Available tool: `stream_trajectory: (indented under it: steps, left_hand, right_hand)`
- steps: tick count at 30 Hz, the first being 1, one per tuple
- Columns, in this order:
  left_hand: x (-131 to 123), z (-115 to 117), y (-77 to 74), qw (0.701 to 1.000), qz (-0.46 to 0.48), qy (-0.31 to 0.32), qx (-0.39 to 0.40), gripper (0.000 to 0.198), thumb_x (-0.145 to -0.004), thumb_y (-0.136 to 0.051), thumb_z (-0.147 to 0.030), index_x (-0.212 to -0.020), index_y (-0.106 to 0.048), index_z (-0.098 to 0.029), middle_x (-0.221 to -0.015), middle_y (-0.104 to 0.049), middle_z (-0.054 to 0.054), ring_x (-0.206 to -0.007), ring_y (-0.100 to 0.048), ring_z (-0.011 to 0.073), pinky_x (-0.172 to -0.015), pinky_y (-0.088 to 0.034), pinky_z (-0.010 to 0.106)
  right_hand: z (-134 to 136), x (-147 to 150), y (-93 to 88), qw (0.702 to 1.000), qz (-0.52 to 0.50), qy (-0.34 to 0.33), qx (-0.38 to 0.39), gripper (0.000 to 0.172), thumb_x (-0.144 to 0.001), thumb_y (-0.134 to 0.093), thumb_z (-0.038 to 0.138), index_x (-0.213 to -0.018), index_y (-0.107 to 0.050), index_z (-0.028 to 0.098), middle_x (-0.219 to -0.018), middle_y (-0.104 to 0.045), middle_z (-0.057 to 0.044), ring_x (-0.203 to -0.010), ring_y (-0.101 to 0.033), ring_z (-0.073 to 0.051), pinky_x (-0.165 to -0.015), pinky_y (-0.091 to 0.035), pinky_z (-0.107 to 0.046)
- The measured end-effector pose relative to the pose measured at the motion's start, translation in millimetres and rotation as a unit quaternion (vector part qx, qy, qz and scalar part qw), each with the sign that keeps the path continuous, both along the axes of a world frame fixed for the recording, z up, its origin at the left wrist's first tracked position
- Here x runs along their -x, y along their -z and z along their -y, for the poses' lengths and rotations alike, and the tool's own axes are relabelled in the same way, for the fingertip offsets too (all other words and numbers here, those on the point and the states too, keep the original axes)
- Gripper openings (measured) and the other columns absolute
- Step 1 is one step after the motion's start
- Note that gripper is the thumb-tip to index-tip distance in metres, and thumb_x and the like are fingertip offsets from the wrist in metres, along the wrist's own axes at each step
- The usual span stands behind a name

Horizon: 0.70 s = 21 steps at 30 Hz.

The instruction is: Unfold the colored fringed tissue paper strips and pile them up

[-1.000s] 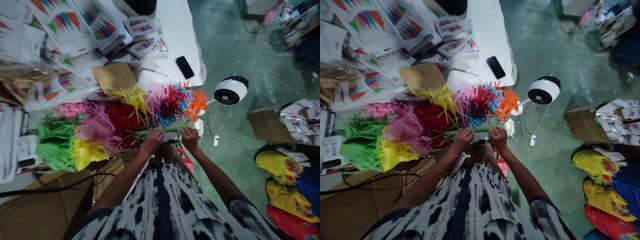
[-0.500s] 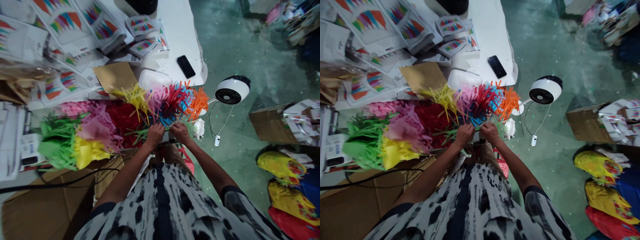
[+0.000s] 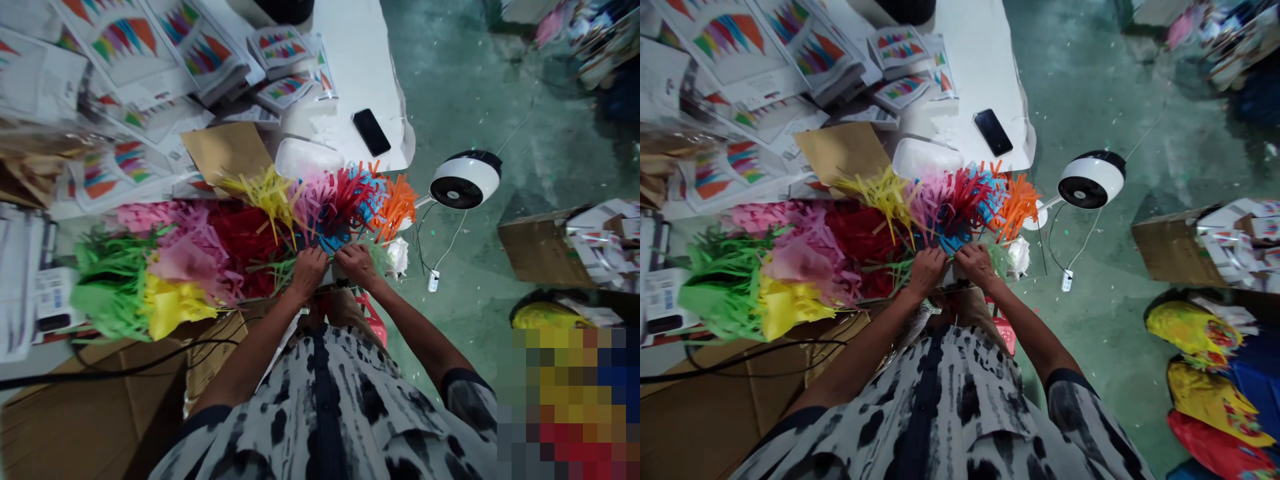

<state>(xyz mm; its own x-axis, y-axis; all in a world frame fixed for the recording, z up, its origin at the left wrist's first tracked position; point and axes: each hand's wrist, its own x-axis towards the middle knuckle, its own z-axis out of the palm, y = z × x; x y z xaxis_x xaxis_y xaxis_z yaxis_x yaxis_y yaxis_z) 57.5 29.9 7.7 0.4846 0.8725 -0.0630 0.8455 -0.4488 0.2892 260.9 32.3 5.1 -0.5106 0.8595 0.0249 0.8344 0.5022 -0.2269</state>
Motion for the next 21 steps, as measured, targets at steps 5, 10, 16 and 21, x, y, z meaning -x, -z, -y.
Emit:
stream_trajectory:
  steps: [5,10,16,21]
  left_hand:
    - [2.1,-2.4,0.5,1.0,-0.001,0.006,0.011,0.031,-0.108,-0.042,-0.035,-0.106,-0.067,-0.016,-0.103,-0.07,0.015,-0.101,-0.059,0.0301,-0.084,-0.037,0.042]
    - [-0.5,-0.3,-4.0,1.0,-0.011,0.008,0.009,0.027,-0.105,-0.05,-0.038,-0.115,-0.067,-0.019,-0.112,-0.069,0.015,-0.106,-0.058,0.0316,-0.087,-0.037,0.043]
    - [-1.9,-0.8,-2.0,0.999,-0.03,0.003,0.009,0.023,-0.105,-0.046,-0.025,-0.111,-0.067,-0.021,-0.109,-0.07,0.013,-0.104,-0.058,0.0302,-0.087,-0.038,0.042]
    - [0.6,-1.2,1.7,1.0,-0.025,0.019,-0.003,0.027,-0.107,-0.041,-0.024,-0.109,-0.068,-0.019,-0.105,-0.07,0.013,-0.103,-0.058,0.0301,-0.087,-0.037,0.042]
  right_hand:
    - [-0.1,2.5,1.1,1.0,-0.005,0.006,0.006,0.025,-0.107,-0.054,0.038,-0.101,-0.073,0.023,-0.106,-0.073,-0.008,-0.102,-0.055,-0.024,-0.09,-0.026,-0.038]
    - [-1.0,5.2,4.3,1.0,-0.001,0.009,0.012,0.026,-0.108,-0.049,0.028,-0.099,-0.072,0.02,-0.1,-0.073,-0.01,-0.099,-0.055,-0.024,-0.089,-0.027,-0.038]
    - [-1.7,6.5,2.1,1.0,-0.014,0.01,0.003,0.026,-0.109,-0.05,0.034,-0.107,-0.073,0.021,-0.105,-0.073,-0.009,-0.103,-0.055,-0.024,-0.093,-0.026,-0.039]
    - [-4.4,6.9,0.2,1.0,-0.001,0.007,0.012,0.024,-0.108,-0.051,0.03,-0.101,-0.073,0.022,-0.101,-0.073,-0.008,-0.101,-0.055,-0.024,-0.093,-0.026,-0.039]
